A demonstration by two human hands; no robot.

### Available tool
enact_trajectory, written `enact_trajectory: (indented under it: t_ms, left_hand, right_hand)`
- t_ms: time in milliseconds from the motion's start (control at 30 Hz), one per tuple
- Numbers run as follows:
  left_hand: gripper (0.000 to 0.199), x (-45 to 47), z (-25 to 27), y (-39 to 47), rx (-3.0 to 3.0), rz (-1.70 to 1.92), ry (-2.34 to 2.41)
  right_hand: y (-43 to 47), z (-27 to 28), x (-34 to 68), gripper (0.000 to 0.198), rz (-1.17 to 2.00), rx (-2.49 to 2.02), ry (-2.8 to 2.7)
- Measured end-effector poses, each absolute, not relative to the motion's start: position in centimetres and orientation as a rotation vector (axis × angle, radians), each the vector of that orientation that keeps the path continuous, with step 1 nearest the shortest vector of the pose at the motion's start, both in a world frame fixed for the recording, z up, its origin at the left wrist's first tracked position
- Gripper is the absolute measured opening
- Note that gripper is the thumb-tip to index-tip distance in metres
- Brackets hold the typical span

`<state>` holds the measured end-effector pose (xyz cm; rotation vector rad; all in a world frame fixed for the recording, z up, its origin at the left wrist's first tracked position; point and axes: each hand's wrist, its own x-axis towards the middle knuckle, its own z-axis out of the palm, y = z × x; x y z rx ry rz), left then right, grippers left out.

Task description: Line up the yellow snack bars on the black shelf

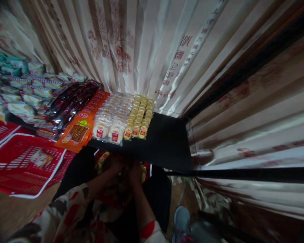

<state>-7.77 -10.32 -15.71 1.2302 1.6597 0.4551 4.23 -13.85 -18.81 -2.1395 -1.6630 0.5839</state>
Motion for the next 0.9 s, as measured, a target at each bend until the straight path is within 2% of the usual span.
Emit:
enact_trajectory:
  t_ms: [133,500,700,900]
  left_hand:
    - [0.039,-8.0,-16.0,-10.7,1.199,0.505,1.712]
    - [0.028,-9.4,-12.0,-11.7,1.270,0.662,1.713]
    - [0.028,-9.8,-10.3,-13.1,1.314,0.713,1.667]
    - [0.028,-10.1,-8.1,-14.1,1.329,0.633,1.630]
  right_hand:
    - [-13.6,-18.5,4.0,0.038,0.554,-2.271,-1.607]
    - [-14.6,-13.5,4.2,0.030,0.517,-2.139,-1.641]
    - [-16.1,-12.2,5.0,0.028,0.766,-1.975,-1.501]
    - [-16.9,-10.4,6.3,0.034,0.895,-1.850,-1.364]
